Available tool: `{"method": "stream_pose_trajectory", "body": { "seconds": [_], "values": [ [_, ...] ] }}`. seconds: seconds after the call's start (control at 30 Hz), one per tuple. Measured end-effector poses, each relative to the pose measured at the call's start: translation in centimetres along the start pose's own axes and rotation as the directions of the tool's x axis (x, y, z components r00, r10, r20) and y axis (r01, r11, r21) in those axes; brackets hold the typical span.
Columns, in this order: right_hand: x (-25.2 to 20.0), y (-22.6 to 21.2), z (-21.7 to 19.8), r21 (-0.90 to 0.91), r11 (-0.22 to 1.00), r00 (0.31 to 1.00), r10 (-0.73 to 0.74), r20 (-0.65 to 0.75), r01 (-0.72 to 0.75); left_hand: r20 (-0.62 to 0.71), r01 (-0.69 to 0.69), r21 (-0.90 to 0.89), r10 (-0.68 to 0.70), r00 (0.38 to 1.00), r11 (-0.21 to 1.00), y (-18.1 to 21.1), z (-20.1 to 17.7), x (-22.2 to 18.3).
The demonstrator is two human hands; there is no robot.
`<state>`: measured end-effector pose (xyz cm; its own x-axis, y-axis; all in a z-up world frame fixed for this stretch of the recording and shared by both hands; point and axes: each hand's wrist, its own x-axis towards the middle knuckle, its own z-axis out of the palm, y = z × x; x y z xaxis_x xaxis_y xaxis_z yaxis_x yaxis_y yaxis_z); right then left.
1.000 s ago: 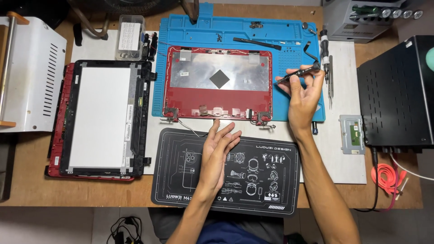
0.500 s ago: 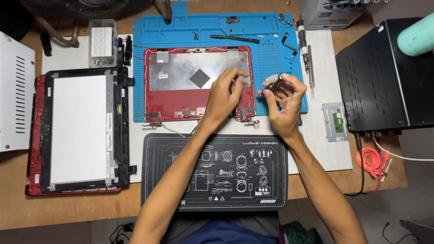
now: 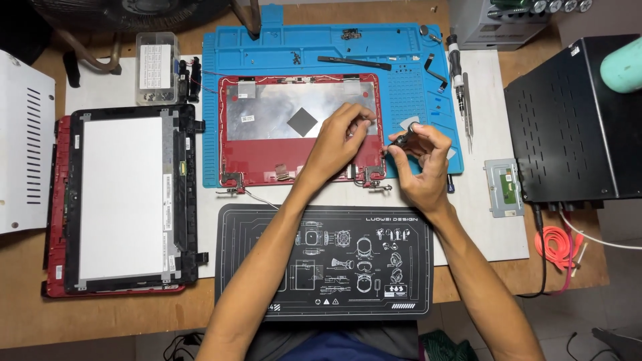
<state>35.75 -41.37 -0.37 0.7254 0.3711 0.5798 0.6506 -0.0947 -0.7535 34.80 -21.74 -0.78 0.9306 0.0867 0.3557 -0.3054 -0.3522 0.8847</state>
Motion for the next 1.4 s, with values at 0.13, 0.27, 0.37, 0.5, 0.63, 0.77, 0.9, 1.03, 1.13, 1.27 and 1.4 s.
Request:
{"method": "stream_pose_trajectory", "body": {
  "seconds": [0.13, 0.27, 0.37, 0.5, 0.63, 0.77, 0.9, 1.03, 1.13, 1.27, 1.4],
  "values": [
    [0.1, 0.2, -0.1, -0.042, 0.999, 0.999, -0.036, -0.025, 0.034, 0.04, -0.02, -0.021, 0.02, 0.999, 1.0, 1.3, -0.5, -0.2],
    [0.1, 0.7, -0.4, -0.07, 0.994, 0.995, -0.085, -0.045, 0.082, 0.206, -0.026, -0.123, 0.051, 0.977, 0.992, 2.2, -0.7, -0.4],
    [0.0, 0.8, -0.9, -0.07, 0.991, 0.991, -0.119, -0.06, 0.114, 0.275, 0.016, -0.24, 0.052, 0.96, 0.971, 2.2, -0.4, -0.5],
    [-0.1, 0.8, -1.1, -0.109, 0.981, 0.984, -0.168, -0.05, 0.162, 0.334, 0.068, -0.315, 0.043, 0.941, 0.947, 2.6, -0.2, -0.6],
    [0.0, 0.0, -0.7, -0.093, 0.985, 0.988, -0.151, -0.041, 0.147, 0.319, 0.055, -0.327, 0.055, 0.946, 0.943, 2.3, 0.4, -0.7],
    [-0.1, 0.0, -0.5, -0.075, 0.988, 0.99, -0.137, -0.035, 0.134, 0.254, 0.016, -0.298, 0.063, 0.965, 0.954, 1.1, 1.7, -1.0],
    [-0.1, 0.0, -0.5, -0.08, 0.987, 0.988, -0.146, -0.045, 0.142, 0.19, -0.016, -0.279, 0.071, 0.979, 0.96, 1.0, 2.1, -0.8],
    [-0.2, 0.2, -0.8, -0.1, 0.984, 0.988, -0.152, -0.039, 0.148, 0.225, -0.039, -0.266, 0.101, 0.969, 0.963, 0.9, 2.0, -0.7],
    [0.0, 0.0, -0.9, -0.115, 0.983, 0.987, -0.153, -0.052, 0.146, 0.26, -0.001, -0.32, 0.088, 0.962, 0.948, 1.1, 1.2, -0.8],
    [0.1, 0.2, -0.8, -0.114, 0.983, 0.986, -0.155, -0.058, 0.147, 0.241, 0.044, -0.376, 0.051, 0.969, 0.925, 1.7, 0.8, -1.0],
    [-0.5, 1.2, -1.0, -0.127, 0.979, 0.984, -0.165, -0.06, 0.157, 0.26, 0.079, -0.444, 0.044, 0.965, 0.892, 4.2, -0.4, -0.5]
  ]
}}
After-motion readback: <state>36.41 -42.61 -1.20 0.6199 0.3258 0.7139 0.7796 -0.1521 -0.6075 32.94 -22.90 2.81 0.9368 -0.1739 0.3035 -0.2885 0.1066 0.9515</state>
